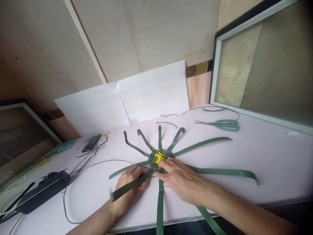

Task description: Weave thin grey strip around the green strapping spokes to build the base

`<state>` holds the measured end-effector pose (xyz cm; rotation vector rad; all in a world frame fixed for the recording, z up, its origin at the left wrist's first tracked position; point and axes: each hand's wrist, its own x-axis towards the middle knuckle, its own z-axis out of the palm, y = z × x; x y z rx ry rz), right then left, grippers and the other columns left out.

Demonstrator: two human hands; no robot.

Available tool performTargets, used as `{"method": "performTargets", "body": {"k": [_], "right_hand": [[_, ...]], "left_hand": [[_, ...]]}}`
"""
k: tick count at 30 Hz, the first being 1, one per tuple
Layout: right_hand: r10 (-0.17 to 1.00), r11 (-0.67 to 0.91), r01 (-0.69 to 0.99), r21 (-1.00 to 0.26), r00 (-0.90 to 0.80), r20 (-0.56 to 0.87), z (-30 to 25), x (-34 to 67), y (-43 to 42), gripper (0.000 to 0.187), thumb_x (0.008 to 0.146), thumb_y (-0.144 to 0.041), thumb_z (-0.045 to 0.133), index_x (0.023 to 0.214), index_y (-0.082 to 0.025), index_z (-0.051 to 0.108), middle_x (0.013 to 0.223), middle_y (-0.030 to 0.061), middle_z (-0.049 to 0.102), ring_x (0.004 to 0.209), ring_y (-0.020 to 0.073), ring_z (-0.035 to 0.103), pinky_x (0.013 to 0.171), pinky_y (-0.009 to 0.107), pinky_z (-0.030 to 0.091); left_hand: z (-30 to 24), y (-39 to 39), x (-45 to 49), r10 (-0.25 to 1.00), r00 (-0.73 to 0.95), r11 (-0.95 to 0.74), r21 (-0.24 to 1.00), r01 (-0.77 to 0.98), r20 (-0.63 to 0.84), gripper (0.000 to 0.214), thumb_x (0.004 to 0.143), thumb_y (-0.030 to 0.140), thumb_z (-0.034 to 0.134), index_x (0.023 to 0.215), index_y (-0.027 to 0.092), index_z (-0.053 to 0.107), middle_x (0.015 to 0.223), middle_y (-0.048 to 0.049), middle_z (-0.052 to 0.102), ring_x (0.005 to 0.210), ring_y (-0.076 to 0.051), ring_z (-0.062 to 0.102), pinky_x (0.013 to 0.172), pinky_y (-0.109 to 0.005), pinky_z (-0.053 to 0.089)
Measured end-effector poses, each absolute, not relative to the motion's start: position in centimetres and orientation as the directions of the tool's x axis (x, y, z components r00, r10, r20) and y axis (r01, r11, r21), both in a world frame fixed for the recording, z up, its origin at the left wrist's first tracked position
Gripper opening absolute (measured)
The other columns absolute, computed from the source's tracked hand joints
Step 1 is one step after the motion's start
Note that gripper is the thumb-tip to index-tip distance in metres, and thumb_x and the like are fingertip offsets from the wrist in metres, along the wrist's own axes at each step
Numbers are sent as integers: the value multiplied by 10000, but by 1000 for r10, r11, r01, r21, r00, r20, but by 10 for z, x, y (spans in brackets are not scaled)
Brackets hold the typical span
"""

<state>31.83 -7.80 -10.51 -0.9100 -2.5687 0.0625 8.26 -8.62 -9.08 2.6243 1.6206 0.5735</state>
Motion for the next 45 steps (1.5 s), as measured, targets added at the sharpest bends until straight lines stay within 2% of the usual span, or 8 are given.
{"method": "performTargets", "body": {"k": [4, 9, 11, 17, 31, 36, 39, 45], "right_hand": [[612, 785, 595, -172, -703, 362, -103, 318, -78, 283, 969, -201, 447, 1206, -213, 601, 1221, 94, 522, 1188, 251, 495, 1117, 493, 317], [606, 787, 598, -152, -703, 374, -102, 318, -79, 276, 968, -215, 466, 1212, -217, 596, 1222, 91, 531, 1155, 244, 515, 1090, 483, 355], [597, 791, 597, -134, -705, 382, -103, 318, -78, 290, 963, -203, 470, 1227, -215, 588, 1234, 93, 536, 1159, 246, 515, 1088, 474, 360], [556, 809, 585, -55, -732, 394, -103, 320, -77, 321, 935, -163, 497, 1248, -185, 570, 1206, 99, 575, 1129, 249, 531, 1080, 450, 374], [526, 824, 566, -20, -753, 394, -103, 321, -76, 436, 863, -59, 524, 1262, -230, 568, 1221, 80, 573, 1081, 225, 539, 1102, 429, 336], [528, 823, 569, 5, -766, 366, -102, 321, -78, 387, 880, -73, 518, 1230, -225, 581, 1160, 68, 590, 1062, 230, 545, 1096, 449, 351], [511, 828, 559, 33, -779, 363, -102, 322, -78, 382, 877, -46, 501, 1212, -208, 586, 1145, 76, 599, 1065, 227, 551, 1089, 449, 363], [427, 876, 475, 89, -848, 315, -94, 335, -68, 355, 963, -105, 437, 1283, -199, 557, 1240, 120, 597, 1183, 229, 534, 1116, 483, 327]], "left_hand": [[-87, -81, 78, 801, 533, -567, 62, 821, 273, 130, 930, 194, 476, 865, 187, 589, 782, -7, 606, 632, -141, 570, 563, -245, 434], [-79, -58, 75, 503, 801, -734, -328, 594, 324, 177, 960, 128, 409, 872, 154, 560, 753, -28, 567, 637, -163, 516, 582, -291, 427], [-76, -46, 76, 387, 856, -770, -390, 505, 344, 184, 969, 131, 410, 849, 153, 548, 769, -34, 570, 677, -163, 510, 636, -307, 446], [-74, -28, 79, 368, 869, -893, -136, 429, 330, 167, 983, 114, 364, 915, 143, 514, 971, -80, 574, 805, -145, 506, 733, -265, 503], [-79, -18, 77, 312, 905, -889, -246, 385, 289, 161, 957, 85, 379, 867, 141, 500, 909, -77, 572, 757, -155, 509, 649, -265, 499], [-80, -20, 77, 372, 891, -866, -248, 434, 261, 175, 983, 113, 359, 1047, 139, 520, 853, -39, 566, 704, -140, 508, 606, -244, 473], [-80, -20, 77, 337, 898, -879, -246, 408, 284, 196, 990, 125, 361, 1012, 153, 554, 857, -38, 570, 718, -138, 520, 618, -239, 469], [-86, -18, 81, 332, 867, -882, -203, 425, 371, 226, 995, 145, 362, 927, 149, 578, 1032, -65, 584, 765, -120, 562, 629, -223, 479]]}}
